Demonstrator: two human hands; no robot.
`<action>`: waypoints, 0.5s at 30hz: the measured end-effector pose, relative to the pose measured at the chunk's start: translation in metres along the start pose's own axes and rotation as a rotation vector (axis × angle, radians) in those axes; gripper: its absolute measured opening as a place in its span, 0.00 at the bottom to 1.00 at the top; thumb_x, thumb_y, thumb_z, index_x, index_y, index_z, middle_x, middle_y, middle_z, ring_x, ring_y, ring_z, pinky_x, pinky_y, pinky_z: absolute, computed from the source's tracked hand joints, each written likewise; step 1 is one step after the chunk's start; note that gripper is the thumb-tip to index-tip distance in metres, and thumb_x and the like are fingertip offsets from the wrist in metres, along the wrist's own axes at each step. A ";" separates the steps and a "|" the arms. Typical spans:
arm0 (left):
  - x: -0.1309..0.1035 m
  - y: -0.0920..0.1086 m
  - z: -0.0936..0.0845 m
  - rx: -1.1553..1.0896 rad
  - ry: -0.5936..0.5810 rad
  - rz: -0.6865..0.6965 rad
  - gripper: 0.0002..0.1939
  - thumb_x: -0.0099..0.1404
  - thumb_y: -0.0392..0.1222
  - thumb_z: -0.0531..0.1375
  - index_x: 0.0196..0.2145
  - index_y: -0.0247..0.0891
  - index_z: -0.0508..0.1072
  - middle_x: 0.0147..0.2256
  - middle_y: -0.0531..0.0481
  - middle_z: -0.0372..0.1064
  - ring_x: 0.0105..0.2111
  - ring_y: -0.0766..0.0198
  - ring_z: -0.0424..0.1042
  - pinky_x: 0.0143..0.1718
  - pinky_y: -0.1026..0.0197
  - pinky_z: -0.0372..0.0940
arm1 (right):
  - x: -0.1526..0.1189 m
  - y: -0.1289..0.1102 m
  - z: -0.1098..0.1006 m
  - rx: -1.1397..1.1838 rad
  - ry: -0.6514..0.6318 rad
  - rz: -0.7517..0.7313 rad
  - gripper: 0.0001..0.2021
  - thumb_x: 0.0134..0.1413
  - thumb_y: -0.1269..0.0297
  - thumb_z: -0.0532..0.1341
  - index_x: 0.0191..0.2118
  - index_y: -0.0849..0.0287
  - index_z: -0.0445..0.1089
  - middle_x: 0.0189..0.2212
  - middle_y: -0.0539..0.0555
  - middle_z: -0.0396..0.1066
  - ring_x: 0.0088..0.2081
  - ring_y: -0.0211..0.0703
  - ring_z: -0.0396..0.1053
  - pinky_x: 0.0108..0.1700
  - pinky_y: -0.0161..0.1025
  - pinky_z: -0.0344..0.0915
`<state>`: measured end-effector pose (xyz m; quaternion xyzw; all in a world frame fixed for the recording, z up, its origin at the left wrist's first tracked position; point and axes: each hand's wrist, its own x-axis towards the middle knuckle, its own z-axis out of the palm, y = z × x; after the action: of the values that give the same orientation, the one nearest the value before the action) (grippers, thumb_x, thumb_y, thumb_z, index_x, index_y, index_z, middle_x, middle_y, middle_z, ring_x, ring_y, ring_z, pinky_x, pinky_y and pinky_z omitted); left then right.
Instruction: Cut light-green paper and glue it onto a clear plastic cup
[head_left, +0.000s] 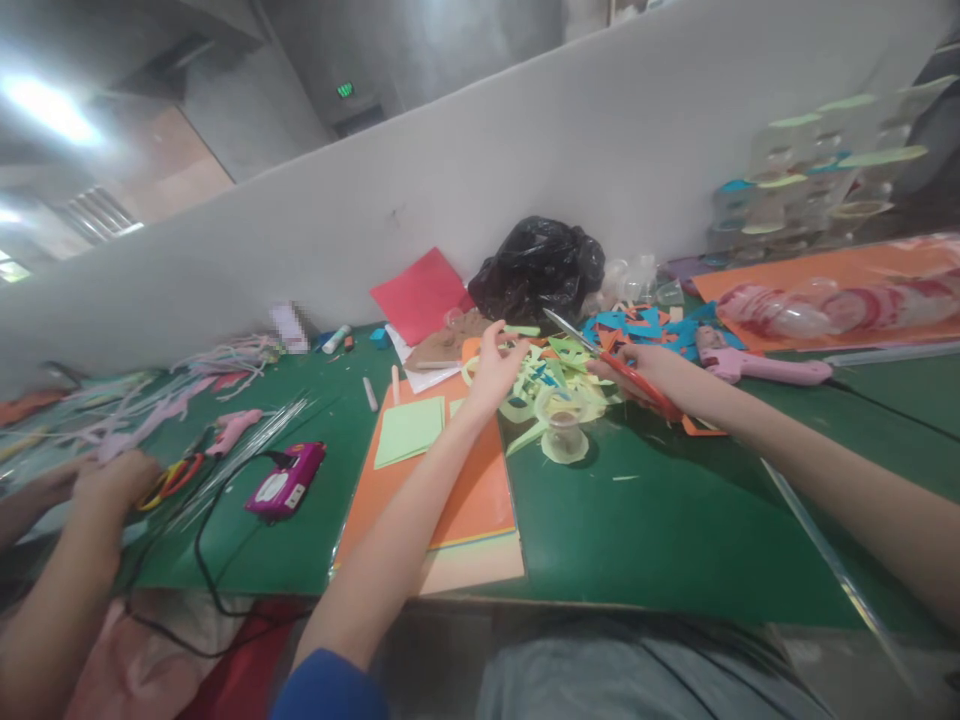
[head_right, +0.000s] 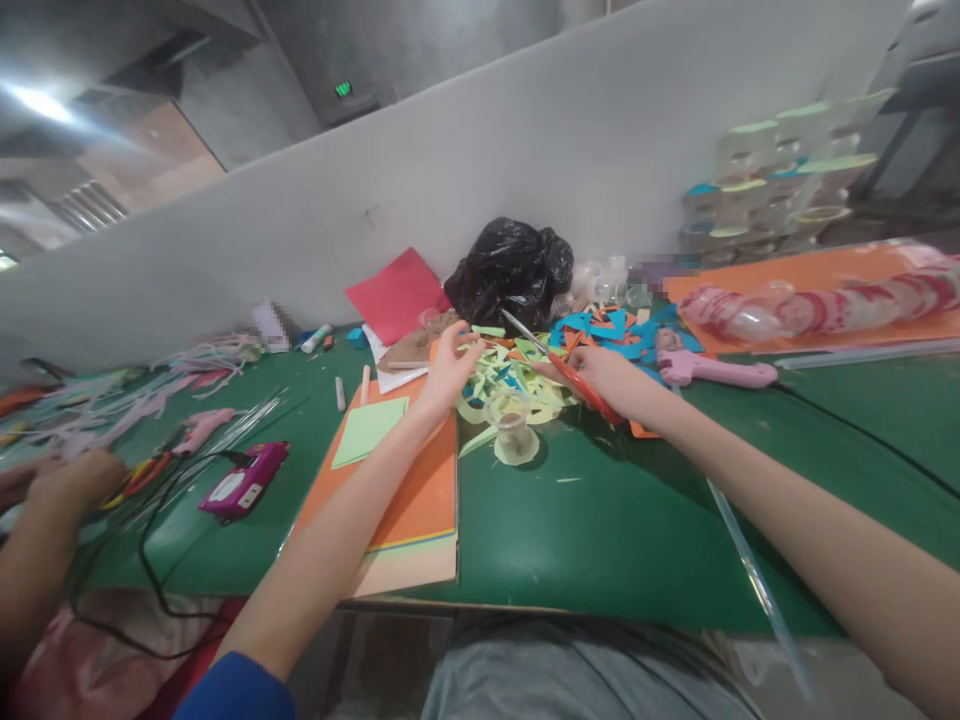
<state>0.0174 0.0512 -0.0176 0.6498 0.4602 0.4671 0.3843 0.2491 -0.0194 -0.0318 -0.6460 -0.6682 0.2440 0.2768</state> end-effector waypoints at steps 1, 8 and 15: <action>-0.002 -0.001 0.001 0.099 -0.040 0.100 0.24 0.66 0.42 0.61 0.59 0.42 0.64 0.55 0.42 0.69 0.45 0.62 0.71 0.44 0.60 0.65 | -0.002 -0.003 -0.002 -0.046 0.004 0.021 0.27 0.56 0.32 0.55 0.29 0.54 0.59 0.19 0.55 0.66 0.22 0.45 0.64 0.28 0.42 0.55; -0.012 -0.010 0.004 0.819 -0.403 0.649 0.13 0.70 0.37 0.57 0.50 0.39 0.76 0.58 0.37 0.65 0.58 0.49 0.60 0.60 0.47 0.56 | -0.008 -0.013 -0.014 -0.318 0.019 0.139 0.33 0.54 0.25 0.49 0.34 0.55 0.60 0.26 0.63 0.70 0.28 0.53 0.67 0.31 0.44 0.55; -0.008 -0.013 0.003 0.832 -0.417 0.628 0.11 0.71 0.39 0.56 0.45 0.37 0.76 0.50 0.40 0.74 0.51 0.53 0.68 0.57 0.49 0.61 | -0.009 -0.015 -0.017 -0.447 -0.002 0.170 0.35 0.60 0.29 0.43 0.40 0.60 0.64 0.37 0.72 0.73 0.37 0.61 0.72 0.34 0.46 0.58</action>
<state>0.0161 0.0472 -0.0321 0.9311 0.3045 0.1999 0.0211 0.2502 -0.0296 -0.0100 -0.7447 -0.6493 0.1133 0.1047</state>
